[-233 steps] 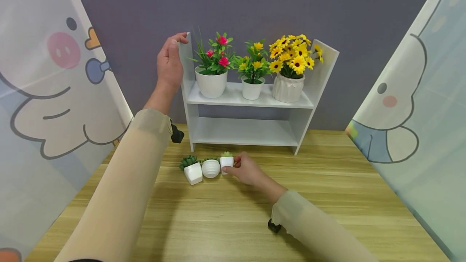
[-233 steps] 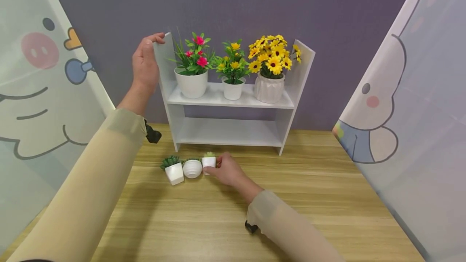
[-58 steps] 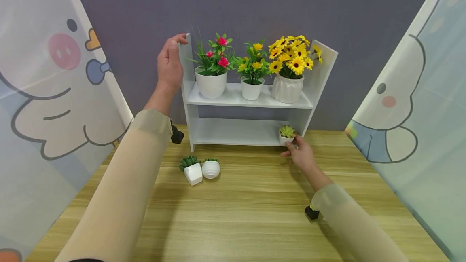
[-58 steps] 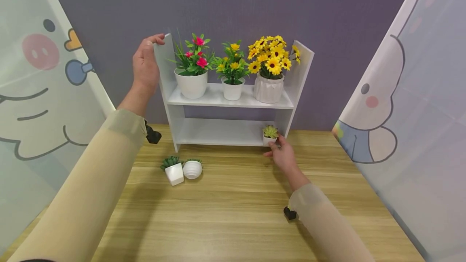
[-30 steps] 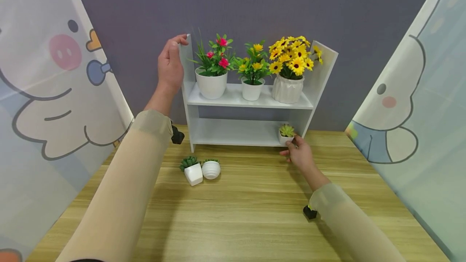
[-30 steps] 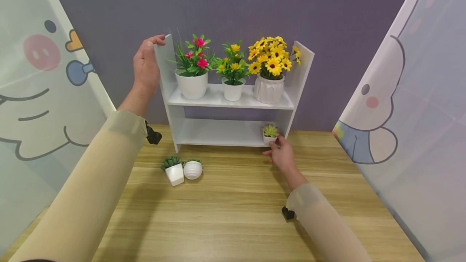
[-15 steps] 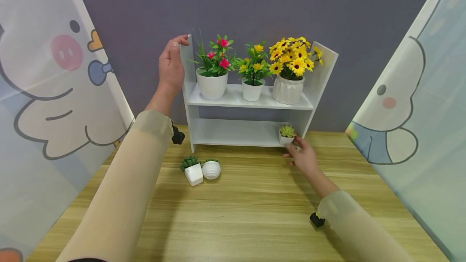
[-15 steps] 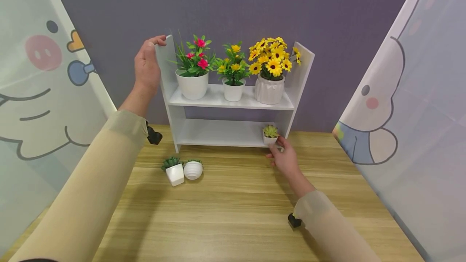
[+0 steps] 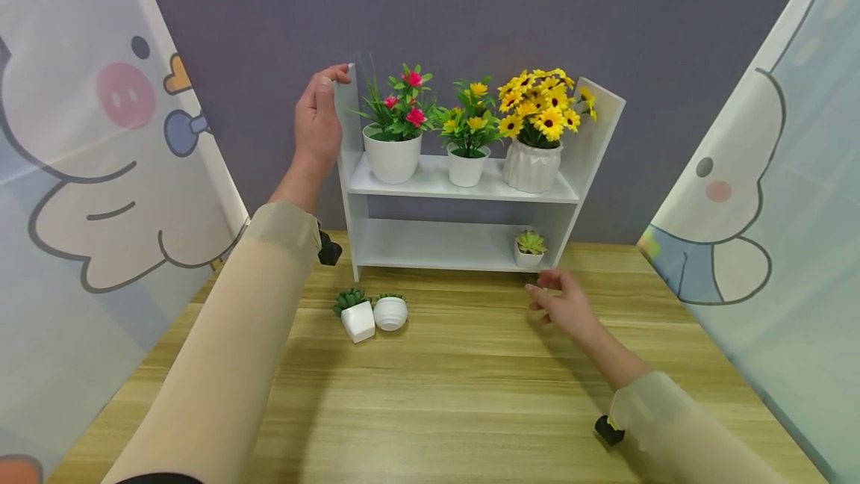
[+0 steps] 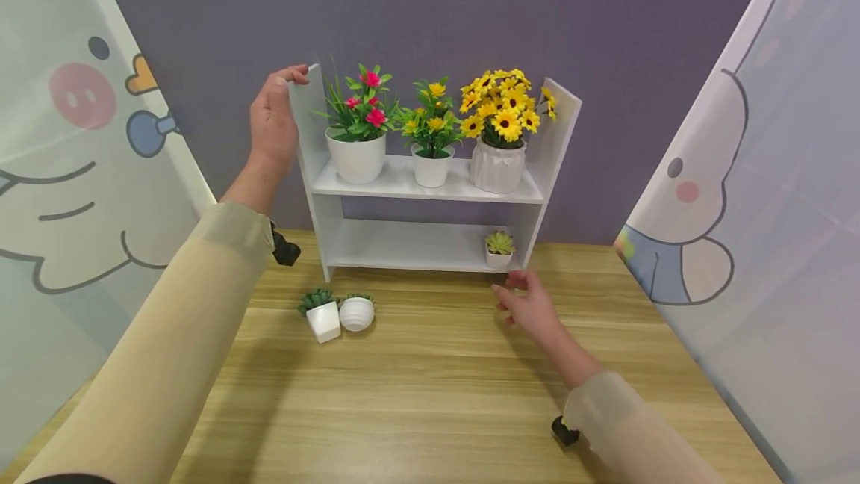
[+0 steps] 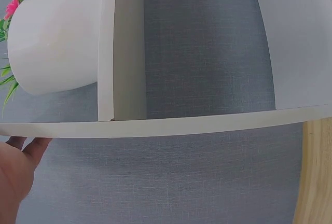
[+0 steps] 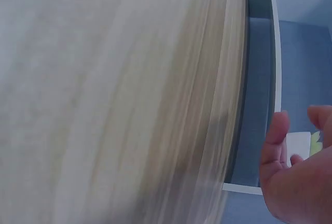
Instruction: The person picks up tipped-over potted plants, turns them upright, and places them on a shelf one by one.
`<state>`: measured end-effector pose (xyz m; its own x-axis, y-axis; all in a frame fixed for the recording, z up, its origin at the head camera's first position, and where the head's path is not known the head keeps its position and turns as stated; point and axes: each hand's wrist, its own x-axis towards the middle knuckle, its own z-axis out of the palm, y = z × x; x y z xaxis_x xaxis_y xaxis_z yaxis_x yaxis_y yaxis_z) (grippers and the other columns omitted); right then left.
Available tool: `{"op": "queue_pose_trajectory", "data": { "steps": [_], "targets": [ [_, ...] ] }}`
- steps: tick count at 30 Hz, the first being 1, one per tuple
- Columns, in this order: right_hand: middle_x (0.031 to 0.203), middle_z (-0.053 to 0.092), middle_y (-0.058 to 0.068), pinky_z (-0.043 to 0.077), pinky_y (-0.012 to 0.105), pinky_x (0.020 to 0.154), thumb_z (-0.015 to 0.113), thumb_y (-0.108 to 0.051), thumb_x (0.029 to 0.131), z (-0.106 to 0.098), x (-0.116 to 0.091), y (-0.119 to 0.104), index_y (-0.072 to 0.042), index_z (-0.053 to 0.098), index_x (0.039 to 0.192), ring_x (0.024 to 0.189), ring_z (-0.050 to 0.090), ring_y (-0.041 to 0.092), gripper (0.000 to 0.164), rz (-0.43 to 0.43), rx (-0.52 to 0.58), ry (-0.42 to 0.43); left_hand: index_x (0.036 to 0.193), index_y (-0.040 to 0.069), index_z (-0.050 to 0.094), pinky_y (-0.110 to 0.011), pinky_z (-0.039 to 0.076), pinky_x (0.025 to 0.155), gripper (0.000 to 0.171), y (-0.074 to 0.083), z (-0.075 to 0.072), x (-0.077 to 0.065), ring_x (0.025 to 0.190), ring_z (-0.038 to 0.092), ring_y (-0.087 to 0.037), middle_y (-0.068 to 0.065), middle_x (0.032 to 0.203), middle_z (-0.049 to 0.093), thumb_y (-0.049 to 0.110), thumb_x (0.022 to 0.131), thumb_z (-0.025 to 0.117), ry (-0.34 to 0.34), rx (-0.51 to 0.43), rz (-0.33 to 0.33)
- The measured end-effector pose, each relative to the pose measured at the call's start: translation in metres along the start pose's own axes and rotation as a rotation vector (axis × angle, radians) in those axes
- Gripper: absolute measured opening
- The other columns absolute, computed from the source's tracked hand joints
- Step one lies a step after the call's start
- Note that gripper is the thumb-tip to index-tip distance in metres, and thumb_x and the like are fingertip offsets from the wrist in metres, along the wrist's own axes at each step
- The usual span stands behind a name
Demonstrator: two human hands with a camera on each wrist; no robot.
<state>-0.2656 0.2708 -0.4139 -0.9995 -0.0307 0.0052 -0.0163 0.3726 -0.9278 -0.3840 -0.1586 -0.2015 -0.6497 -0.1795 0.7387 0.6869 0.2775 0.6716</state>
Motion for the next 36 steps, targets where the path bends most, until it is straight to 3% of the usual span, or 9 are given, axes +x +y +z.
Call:
{"op": "queue_pose_trajectory", "data": {
  "steps": [8, 19, 36],
  "targets": [
    [0.148, 0.055, 0.032, 0.062, 0.033, 0.072, 0.064, -0.024, 0.112, 0.015, -0.010, 0.000, 0.009, 0.042, 0.154, 0.102, 0.076, 0.021, 0.058, -0.014, -0.054, -0.110, 0.119, 0.021, 0.068, -0.017, 0.029, 0.127, 0.034, -0.002, -0.001, 0.000, 0.154, 0.046, -0.002, 0.000, 0.158, 0.064, 0.033, 0.120, 0.036, 0.003, 0.007, 0.003],
    [0.140, 0.061, 0.027, 0.063, 0.036, 0.079, 0.066, -0.027, 0.110, 0.053, -0.015, -0.005, 0.009, 0.047, 0.151, 0.102, 0.072, 0.024, 0.058, -0.009, -0.090, -0.282, 0.116, 0.024, 0.067, -0.017, 0.029, 0.126, 0.032, 0.002, 0.000, -0.001, 0.153, 0.046, -0.002, 0.001, 0.157, 0.064, 0.033, 0.120, 0.037, 0.001, -0.006, -0.003],
    [0.137, 0.065, 0.022, 0.061, 0.034, 0.077, 0.070, -0.030, 0.108, 0.109, -0.011, -0.029, 0.006, 0.053, 0.149, 0.101, 0.073, 0.023, 0.057, -0.008, -0.045, -0.394, 0.117, 0.023, 0.067, -0.017, 0.029, 0.126, 0.032, 0.003, 0.000, -0.002, 0.153, 0.047, -0.002, 0.002, 0.158, 0.063, 0.033, 0.120, 0.037, -0.002, 0.000, -0.008]
  ]
}}
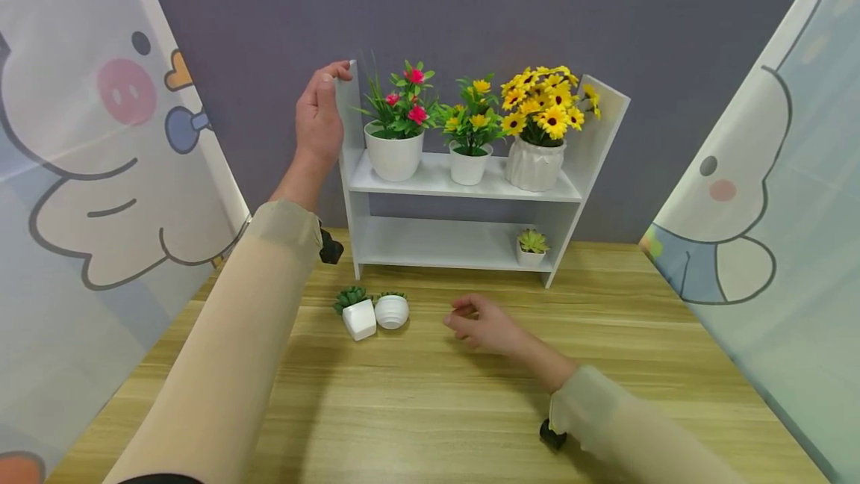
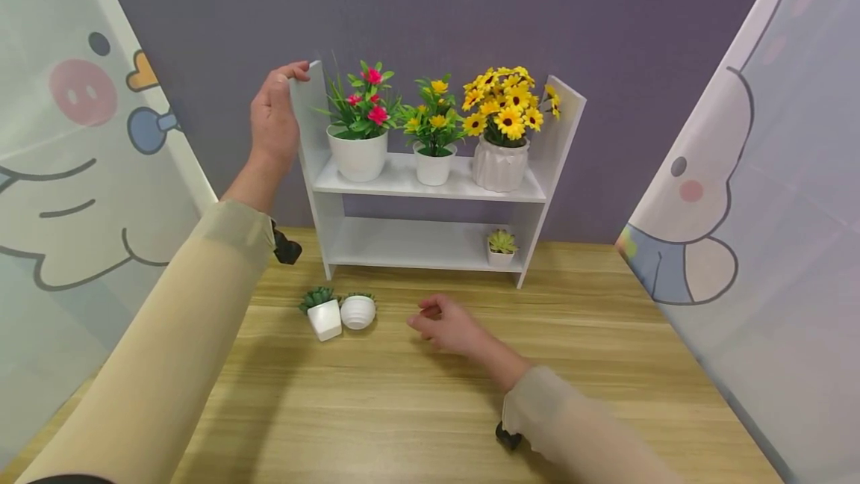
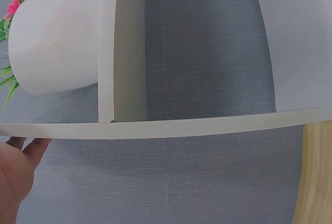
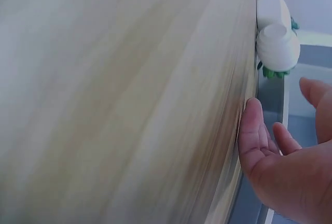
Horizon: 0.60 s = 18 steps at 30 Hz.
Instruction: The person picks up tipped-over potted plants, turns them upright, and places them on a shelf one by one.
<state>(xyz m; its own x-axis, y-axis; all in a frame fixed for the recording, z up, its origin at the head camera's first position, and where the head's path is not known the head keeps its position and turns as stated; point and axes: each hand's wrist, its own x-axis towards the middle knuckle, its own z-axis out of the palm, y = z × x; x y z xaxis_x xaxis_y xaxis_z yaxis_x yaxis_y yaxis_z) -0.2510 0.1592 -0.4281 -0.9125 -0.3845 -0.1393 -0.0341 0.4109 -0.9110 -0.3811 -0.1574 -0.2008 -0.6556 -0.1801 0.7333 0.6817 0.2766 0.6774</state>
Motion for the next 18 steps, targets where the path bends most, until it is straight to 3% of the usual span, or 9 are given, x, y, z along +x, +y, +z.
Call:
{"op": "queue_pose_trajectory", "data": {
  "steps": [12, 18],
  "targets": [
    [0.137, 0.063, 0.018, 0.063, 0.036, 0.080, 0.081, -0.042, 0.100, 0.047, 0.016, -0.018, 0.001, 0.052, 0.149, 0.101, 0.070, 0.022, 0.072, -0.017, 0.009, -0.019, 0.119, 0.022, 0.067, -0.016, 0.028, 0.126, 0.033, -0.001, 0.001, 0.000, 0.153, 0.046, -0.001, 0.003, 0.159, 0.063, 0.033, 0.120, 0.036, 0.001, 0.005, -0.001],
    [0.134, 0.065, 0.018, 0.064, 0.037, 0.080, 0.084, -0.044, 0.097, 0.063, 0.022, -0.028, 0.001, 0.053, 0.146, 0.102, 0.070, 0.023, 0.074, -0.003, -0.016, 0.028, 0.117, 0.022, 0.068, -0.016, 0.029, 0.126, 0.033, -0.001, 0.000, 0.001, 0.153, 0.047, -0.001, 0.001, 0.158, 0.063, 0.032, 0.120, 0.036, 0.004, -0.002, 0.010]
  ]
}}
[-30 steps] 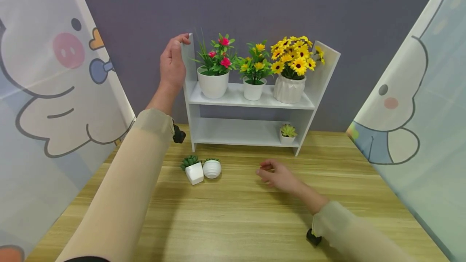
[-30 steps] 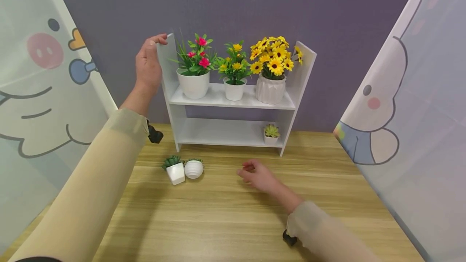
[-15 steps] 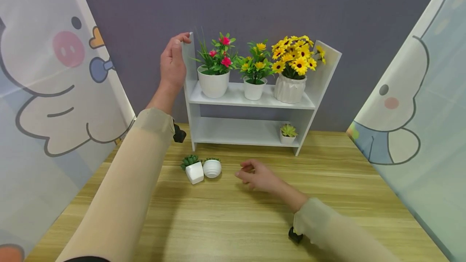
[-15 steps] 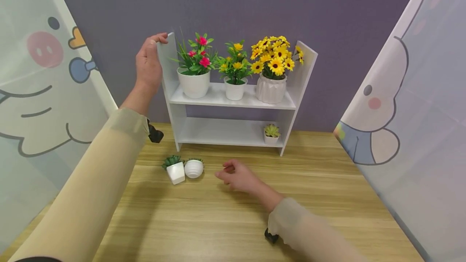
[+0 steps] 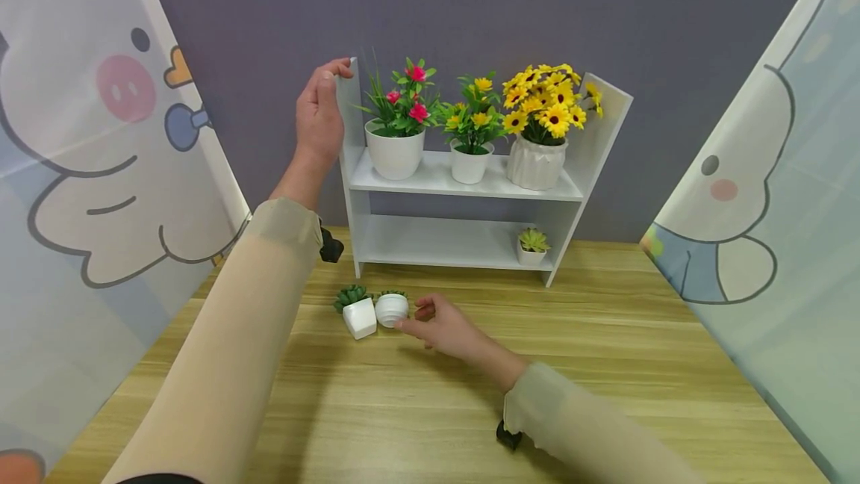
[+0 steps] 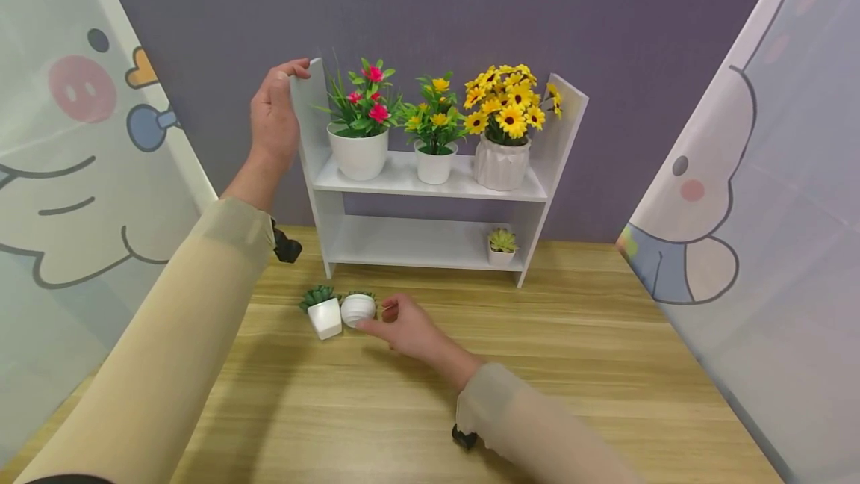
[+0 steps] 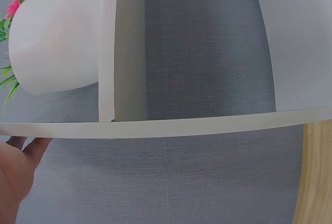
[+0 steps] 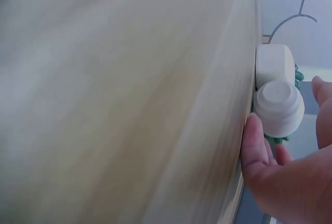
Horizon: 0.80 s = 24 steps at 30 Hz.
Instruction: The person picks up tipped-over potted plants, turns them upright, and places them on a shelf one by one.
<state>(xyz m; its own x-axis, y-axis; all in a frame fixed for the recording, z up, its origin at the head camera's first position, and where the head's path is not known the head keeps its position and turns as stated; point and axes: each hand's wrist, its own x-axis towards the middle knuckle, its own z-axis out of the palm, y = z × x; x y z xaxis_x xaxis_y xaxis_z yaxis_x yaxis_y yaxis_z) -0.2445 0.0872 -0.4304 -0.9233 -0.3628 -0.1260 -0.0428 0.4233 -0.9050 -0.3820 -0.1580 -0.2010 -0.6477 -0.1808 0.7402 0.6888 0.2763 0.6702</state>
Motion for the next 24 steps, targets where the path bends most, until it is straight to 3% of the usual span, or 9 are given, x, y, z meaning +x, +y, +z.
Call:
{"op": "queue_pose_trajectory", "data": {
  "steps": [6, 15, 24],
  "targets": [
    [0.129, 0.067, 0.018, 0.060, 0.034, 0.074, 0.084, -0.049, 0.095, 0.012, 0.007, -0.005, 0.003, 0.053, 0.145, 0.094, 0.069, 0.023, 0.078, 0.020, -0.037, 0.069, 0.118, 0.022, 0.068, -0.017, 0.029, 0.126, 0.033, 0.000, 0.000, 0.000, 0.153, 0.046, -0.001, 0.002, 0.159, 0.063, 0.032, 0.120, 0.036, -0.002, 0.007, -0.002],
    [0.112, 0.072, 0.014, 0.053, 0.031, 0.077, 0.083, -0.052, 0.094, 0.026, 0.016, -0.012, 0.008, 0.059, 0.134, 0.094, 0.064, 0.021, 0.075, 0.030, -0.114, 0.166, 0.118, 0.021, 0.068, -0.017, 0.029, 0.126, 0.034, 0.000, 0.000, 0.000, 0.153, 0.047, -0.001, 0.002, 0.159, 0.063, 0.032, 0.120, 0.036, -0.004, 0.003, -0.004],
    [0.100, 0.072, 0.009, 0.049, 0.029, 0.070, 0.081, -0.054, 0.095, 0.031, 0.022, -0.011, 0.004, 0.064, 0.124, 0.084, 0.061, 0.018, 0.067, 0.052, -0.142, 0.183, 0.116, 0.024, 0.068, -0.017, 0.029, 0.125, 0.032, 0.000, 0.000, 0.000, 0.152, 0.047, -0.001, 0.002, 0.158, 0.063, 0.033, 0.120, 0.037, 0.001, -0.001, -0.005]
  ]
}}
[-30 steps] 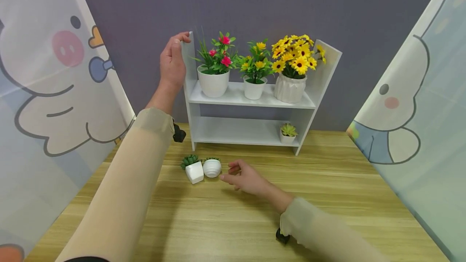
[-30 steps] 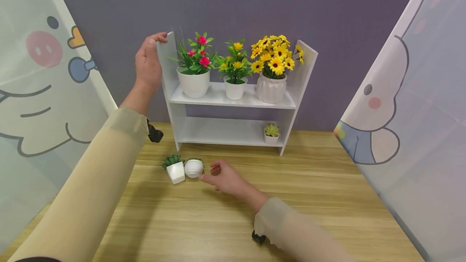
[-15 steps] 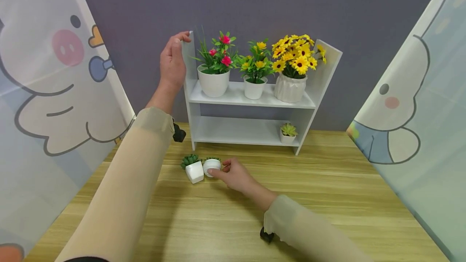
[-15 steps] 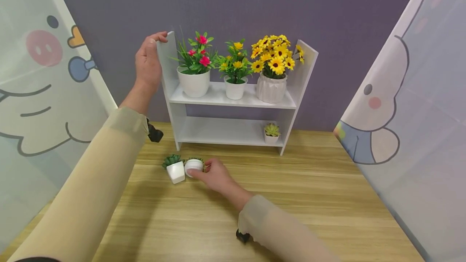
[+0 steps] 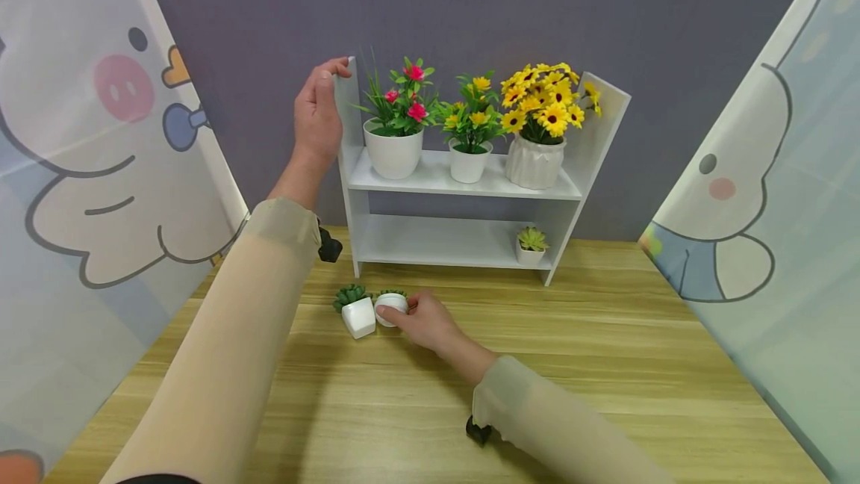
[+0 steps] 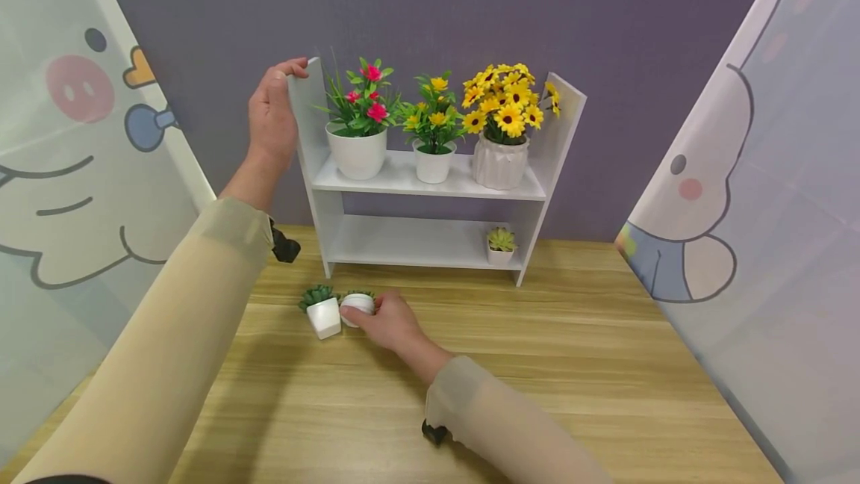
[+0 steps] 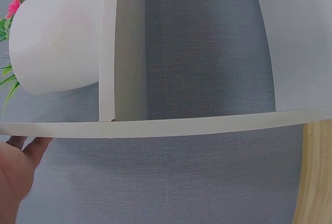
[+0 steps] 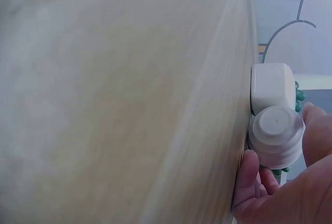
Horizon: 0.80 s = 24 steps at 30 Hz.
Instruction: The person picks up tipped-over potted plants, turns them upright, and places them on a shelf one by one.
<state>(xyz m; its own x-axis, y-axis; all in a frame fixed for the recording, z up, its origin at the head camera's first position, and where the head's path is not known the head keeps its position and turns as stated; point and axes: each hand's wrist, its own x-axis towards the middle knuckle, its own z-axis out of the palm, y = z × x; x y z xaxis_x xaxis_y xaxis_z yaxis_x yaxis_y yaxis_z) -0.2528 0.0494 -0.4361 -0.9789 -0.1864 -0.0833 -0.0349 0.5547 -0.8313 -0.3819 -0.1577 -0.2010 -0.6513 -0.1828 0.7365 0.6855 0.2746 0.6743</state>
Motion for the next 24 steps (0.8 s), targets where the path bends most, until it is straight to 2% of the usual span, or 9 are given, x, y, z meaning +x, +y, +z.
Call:
{"op": "queue_pose_trajectory", "data": {
  "steps": [13, 24],
  "targets": [
    [0.102, 0.073, 0.008, 0.050, 0.030, 0.072, 0.079, -0.053, 0.098, -0.0011, 0.0005, 0.0005, 0.003, 0.064, 0.124, 0.086, 0.064, 0.018, 0.064, 0.000, -0.010, -0.009, 0.116, 0.024, 0.067, -0.016, 0.029, 0.125, 0.032, 0.0010, -0.0003, -0.0001, 0.153, 0.046, -0.001, 0.003, 0.158, 0.063, 0.033, 0.120, 0.037, -0.001, 0.005, 0.000],
    [0.115, 0.072, 0.014, 0.054, 0.032, 0.077, 0.084, -0.042, 0.097, -0.0066, -0.0039, 0.0017, 0.006, 0.060, 0.132, 0.094, 0.065, 0.021, 0.064, -0.005, 0.025, -0.040, 0.116, 0.024, 0.068, -0.016, 0.028, 0.126, 0.033, 0.0005, 0.0004, 0.0002, 0.153, 0.046, -0.001, 0.001, 0.158, 0.064, 0.032, 0.120, 0.036, 0.002, 0.004, 0.003]
  ]
}}
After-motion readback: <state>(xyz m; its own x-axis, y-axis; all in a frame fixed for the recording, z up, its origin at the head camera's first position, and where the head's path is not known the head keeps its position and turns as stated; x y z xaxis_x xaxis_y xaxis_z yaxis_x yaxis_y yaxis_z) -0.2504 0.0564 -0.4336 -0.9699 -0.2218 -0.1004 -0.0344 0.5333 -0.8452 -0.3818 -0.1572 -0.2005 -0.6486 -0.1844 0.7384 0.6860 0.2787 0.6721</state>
